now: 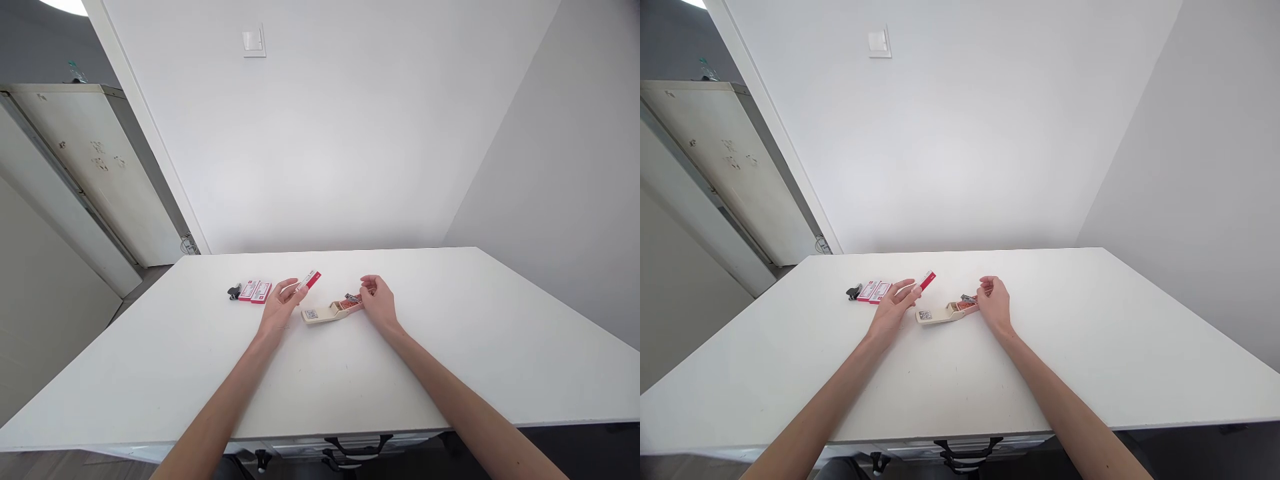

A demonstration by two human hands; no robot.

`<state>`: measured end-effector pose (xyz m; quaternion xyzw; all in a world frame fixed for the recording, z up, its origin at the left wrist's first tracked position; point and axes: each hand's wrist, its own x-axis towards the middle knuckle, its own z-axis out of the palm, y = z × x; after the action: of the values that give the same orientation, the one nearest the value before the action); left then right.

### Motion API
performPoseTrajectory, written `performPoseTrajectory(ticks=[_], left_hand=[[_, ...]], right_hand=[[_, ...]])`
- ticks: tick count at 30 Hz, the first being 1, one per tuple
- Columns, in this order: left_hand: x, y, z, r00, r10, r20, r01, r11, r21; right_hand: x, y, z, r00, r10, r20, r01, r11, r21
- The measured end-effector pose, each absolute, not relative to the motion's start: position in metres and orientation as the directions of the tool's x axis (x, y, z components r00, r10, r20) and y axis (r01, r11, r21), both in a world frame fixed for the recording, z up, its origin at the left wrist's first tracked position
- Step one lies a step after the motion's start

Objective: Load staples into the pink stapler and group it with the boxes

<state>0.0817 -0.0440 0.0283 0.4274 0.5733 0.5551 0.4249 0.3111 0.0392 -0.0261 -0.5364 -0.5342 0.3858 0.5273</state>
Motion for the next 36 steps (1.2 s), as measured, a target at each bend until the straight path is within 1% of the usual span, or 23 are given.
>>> performPoseTrajectory(ticks=[3, 6, 8, 12, 14, 16, 19, 22, 27, 36], left_hand=[[0.085, -0.047, 0.032, -0.241, 0.97, 0.043, 0.079, -0.024, 0.997], [0.087, -0.048, 0.032, -0.206, 0.972, 0.112, 0.18, -0.074, 0.981], [0.087, -0.047, 0.029, -0.186, 0.972, 0.146, 0.252, -0.096, 0.963], [0.088, -0.046, 0.024, -0.17, 0.962, 0.215, 0.329, -0.15, 0.932], [0.089, -0.047, 0.023, -0.169, 0.955, 0.245, 0.348, -0.175, 0.921], [0.091, -0.048, 0.023, -0.166, 0.952, 0.258, 0.367, -0.183, 0.912], [0.092, -0.048, 0.024, -0.153, 0.95, 0.272, 0.375, -0.199, 0.906], [0.093, -0.048, 0.024, -0.139, 0.946, 0.293, 0.364, -0.227, 0.903], [0.094, -0.049, 0.024, -0.127, 0.933, 0.337, 0.403, -0.262, 0.877], [0.096, -0.052, 0.027, -0.125, 0.934, 0.336, 0.409, -0.26, 0.875]], right_hand=[[0.311, 0.039, -0.028, 0.145, 0.971, 0.189, 0.153, 0.166, -0.974], [0.311, 0.036, -0.027, 0.165, 0.958, 0.233, 0.138, 0.212, -0.968], [0.31, 0.031, -0.022, 0.153, 0.947, 0.281, 0.159, 0.257, -0.953], [0.304, 0.018, -0.008, 0.025, 0.92, 0.392, 0.213, 0.378, -0.901], [0.301, 0.012, -0.003, -0.057, 0.895, 0.442, 0.213, 0.443, -0.871], [0.298, 0.008, 0.0, -0.128, 0.877, 0.463, 0.19, 0.48, -0.856], [0.296, 0.005, 0.002, -0.185, 0.877, 0.444, 0.114, 0.468, -0.876], [0.296, 0.004, 0.004, -0.185, 0.886, 0.425, 0.044, 0.439, -0.897], [0.298, 0.003, 0.007, -0.219, 0.883, 0.414, 0.006, 0.426, -0.905], [0.299, 0.005, 0.009, -0.224, 0.915, 0.336, -0.103, 0.321, -0.941]])
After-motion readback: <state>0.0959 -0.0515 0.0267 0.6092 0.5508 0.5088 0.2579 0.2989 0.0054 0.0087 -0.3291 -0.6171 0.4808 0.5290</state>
